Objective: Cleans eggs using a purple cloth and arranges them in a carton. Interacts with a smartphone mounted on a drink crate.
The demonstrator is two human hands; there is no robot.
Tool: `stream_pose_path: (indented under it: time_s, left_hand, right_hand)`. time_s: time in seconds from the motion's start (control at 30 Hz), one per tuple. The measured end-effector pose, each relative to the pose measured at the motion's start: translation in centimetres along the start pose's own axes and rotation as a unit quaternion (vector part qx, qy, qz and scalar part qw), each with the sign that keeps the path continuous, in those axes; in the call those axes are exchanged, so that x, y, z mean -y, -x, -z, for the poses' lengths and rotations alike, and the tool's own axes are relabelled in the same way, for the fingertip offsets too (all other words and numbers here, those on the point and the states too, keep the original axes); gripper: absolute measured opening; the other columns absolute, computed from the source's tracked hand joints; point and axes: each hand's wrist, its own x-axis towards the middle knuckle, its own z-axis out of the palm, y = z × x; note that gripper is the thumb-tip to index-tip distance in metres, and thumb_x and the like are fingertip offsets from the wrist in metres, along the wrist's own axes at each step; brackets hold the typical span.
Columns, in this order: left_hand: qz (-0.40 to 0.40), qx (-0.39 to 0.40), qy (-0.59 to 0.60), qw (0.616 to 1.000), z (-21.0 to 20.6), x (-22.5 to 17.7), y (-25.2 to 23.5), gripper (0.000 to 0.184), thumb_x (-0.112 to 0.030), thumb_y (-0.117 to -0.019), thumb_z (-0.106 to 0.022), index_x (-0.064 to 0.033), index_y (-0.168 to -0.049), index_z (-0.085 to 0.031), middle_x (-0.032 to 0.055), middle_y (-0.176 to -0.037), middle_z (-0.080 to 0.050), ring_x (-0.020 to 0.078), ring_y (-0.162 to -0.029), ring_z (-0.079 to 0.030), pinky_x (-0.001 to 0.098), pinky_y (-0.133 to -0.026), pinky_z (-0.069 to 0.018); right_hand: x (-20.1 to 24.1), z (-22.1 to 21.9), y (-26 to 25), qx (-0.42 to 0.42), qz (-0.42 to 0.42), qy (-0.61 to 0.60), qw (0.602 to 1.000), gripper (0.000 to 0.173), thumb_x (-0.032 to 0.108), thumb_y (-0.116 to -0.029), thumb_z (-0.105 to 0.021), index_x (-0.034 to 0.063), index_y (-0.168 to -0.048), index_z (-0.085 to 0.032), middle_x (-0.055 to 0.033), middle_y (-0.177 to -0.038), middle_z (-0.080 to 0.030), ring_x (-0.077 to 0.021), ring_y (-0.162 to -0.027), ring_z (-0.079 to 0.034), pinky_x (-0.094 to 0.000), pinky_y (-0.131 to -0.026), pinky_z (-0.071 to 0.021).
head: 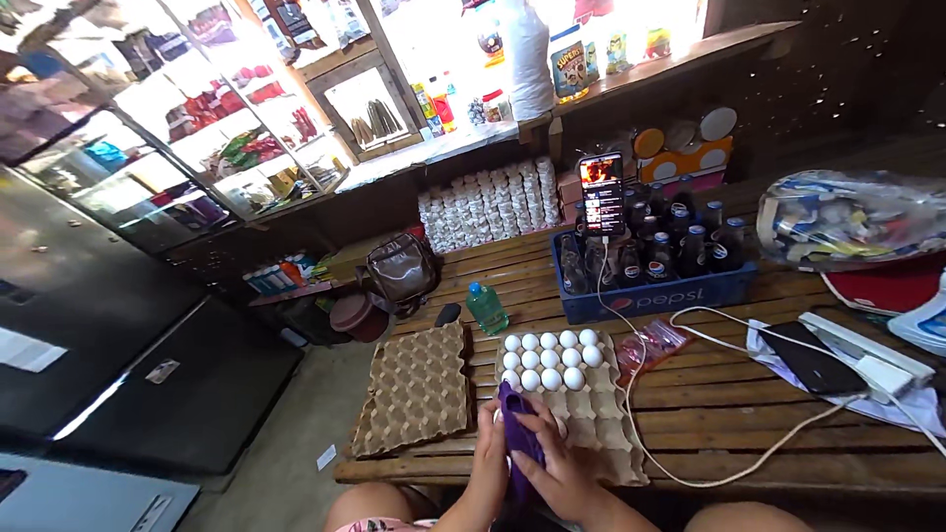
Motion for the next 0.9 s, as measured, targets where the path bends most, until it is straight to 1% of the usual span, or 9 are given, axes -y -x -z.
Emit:
stream_pose_path:
  time_s: [0.1,0.17,0.23,0.33,0.5,0.63,0.7,0.77,0.9]
  left_hand:
    - [-0.002,-0.006,-0.009,1.0,-0.2,0.2,0.3,0.049,-0.033,-0.1076,-0.031,0.0071,-0.135,-0.032,0.0126,-0.119,-0.057,0.0077,-0.107,-0.062,0.0289,-0.094,-0.0539]
    - [-0.017,0.002,-0.033,0.999,-0.6,0.4,0.6,0.054,-0.034,-0.1066,-0.035,0.0097,-0.137,-0.031,0.0158,-0.122,-0.056,0.0088,-0.11,-0.061,0.0295,-0.095,-0.0537]
    - [-0.047,0.018,-0.066,0.997,-0.8,0.6,0.8,0.054,-0.03,-0.1056,-0.039,0.0117,-0.138,-0.031,0.0181,-0.124,-0.056,0.0099,-0.111,-0.06,0.0294,-0.096,-0.0531]
    - [-0.097,0.045,-0.114,0.988,-0.7,0.9,0.9,0.051,-0.025,-0.1046,-0.048,0.0109,-0.138,-0.035,0.0182,-0.122,-0.059,0.0114,-0.108,-0.063,0.0308,-0.094,-0.0553]
    - [-0.084,0.067,-0.111,0.988,-0.3,0.5,0.5,0.048,-0.021,-0.0987,-0.062,0.0076,-0.131,-0.04,0.0135,-0.112,-0.065,0.0118,-0.098,-0.068,0.0311,-0.087,-0.0587]
    - [-0.035,0.056,-0.059,0.996,0.2,-0.1,0.0,0.045,-0.022,-0.0988,-0.059,0.0058,-0.129,-0.04,0.0064,-0.102,-0.064,0.0071,-0.083,-0.066,0.0268,-0.074,-0.0575]
    - [-0.023,0.04,-0.046,0.998,0.4,-0.4,-0.2,0.043,-0.023,-0.1021,-0.052,0.0058,-0.132,-0.04,0.0079,-0.107,-0.063,0.0081,-0.091,-0.066,0.0276,-0.08,-0.0579]
    - [-0.011,0.022,-0.033,0.999,0.5,-0.6,-0.3,0.041,-0.025,-0.1057,-0.041,0.0054,-0.133,-0.041,0.0095,-0.11,-0.063,0.0103,-0.097,-0.066,0.0298,-0.086,-0.0577]
    - [-0.021,0.028,-0.018,0.999,0.5,-0.2,-0.4,0.043,-0.031,-0.1086,-0.035,0.0046,-0.132,-0.042,0.0093,-0.114,-0.063,0.009,-0.103,-0.064,0.0296,-0.093,-0.0556]
  right_hand:
    - [-0.3,0.1,-0.2,-0.004,0.0,0.004,1.0,0.044,0.034,-0.0997,-0.061,0.0027,-0.131,-0.061,-0.0258,-0.147,-0.047,-0.0279,-0.141,-0.045,-0.0411,-0.114,-0.0411]
    - [-0.2,0.2,-0.3,-0.027,-0.055,-0.048,0.997,0.048,0.029,-0.0976,-0.063,-0.0029,-0.133,-0.058,-0.0264,-0.148,-0.047,-0.0247,-0.141,-0.044,-0.0382,-0.115,-0.0402]
    - [0.0,0.5,-0.4,-0.058,-0.125,-0.137,0.981,0.054,0.026,-0.0965,-0.064,-0.0051,-0.138,-0.05,-0.0195,-0.144,-0.05,-0.0155,-0.134,-0.049,-0.0317,-0.112,-0.0433]
    - [1.5,1.1,-1.2,-0.095,-0.236,-0.232,0.939,0.054,0.026,-0.0978,-0.06,0.0018,-0.143,-0.042,-0.0081,-0.13,-0.061,-0.0081,-0.115,-0.063,-0.0279,-0.099,-0.0539]
    - [2.1,1.6,-1.6,-0.09,-0.302,-0.243,0.917,0.056,0.034,-0.0998,-0.054,0.0069,-0.147,-0.041,-0.0074,-0.131,-0.061,-0.0082,-0.113,-0.063,-0.028,-0.098,-0.0537]
    - [0.9,0.8,-0.6,-0.042,-0.165,-0.192,0.966,0.057,0.031,-0.1019,-0.056,-0.004,-0.144,-0.039,-0.0118,-0.136,-0.056,-0.0069,-0.121,-0.058,-0.0269,-0.104,-0.0501]
    - [0.0,0.2,0.0,-0.032,-0.061,-0.108,0.992,0.061,0.034,-0.1009,-0.06,-0.0073,-0.143,-0.044,-0.0227,-0.147,-0.047,-0.0154,-0.138,-0.046,-0.0322,-0.114,-0.041]
    - [-0.2,0.0,0.1,-0.019,0.011,-0.014,1.0,0.058,0.041,-0.1002,-0.06,0.0007,-0.141,-0.052,-0.0279,-0.151,-0.041,-0.0247,-0.144,-0.041,-0.0384,-0.116,-0.0393]
    - [-0.7,0.0,0.0,-0.012,0.064,0.043,0.997,0.048,0.041,-0.1008,-0.06,0.0128,-0.139,-0.053,-0.0238,-0.152,-0.042,-0.0248,-0.143,-0.042,-0.0398,-0.115,-0.0413]
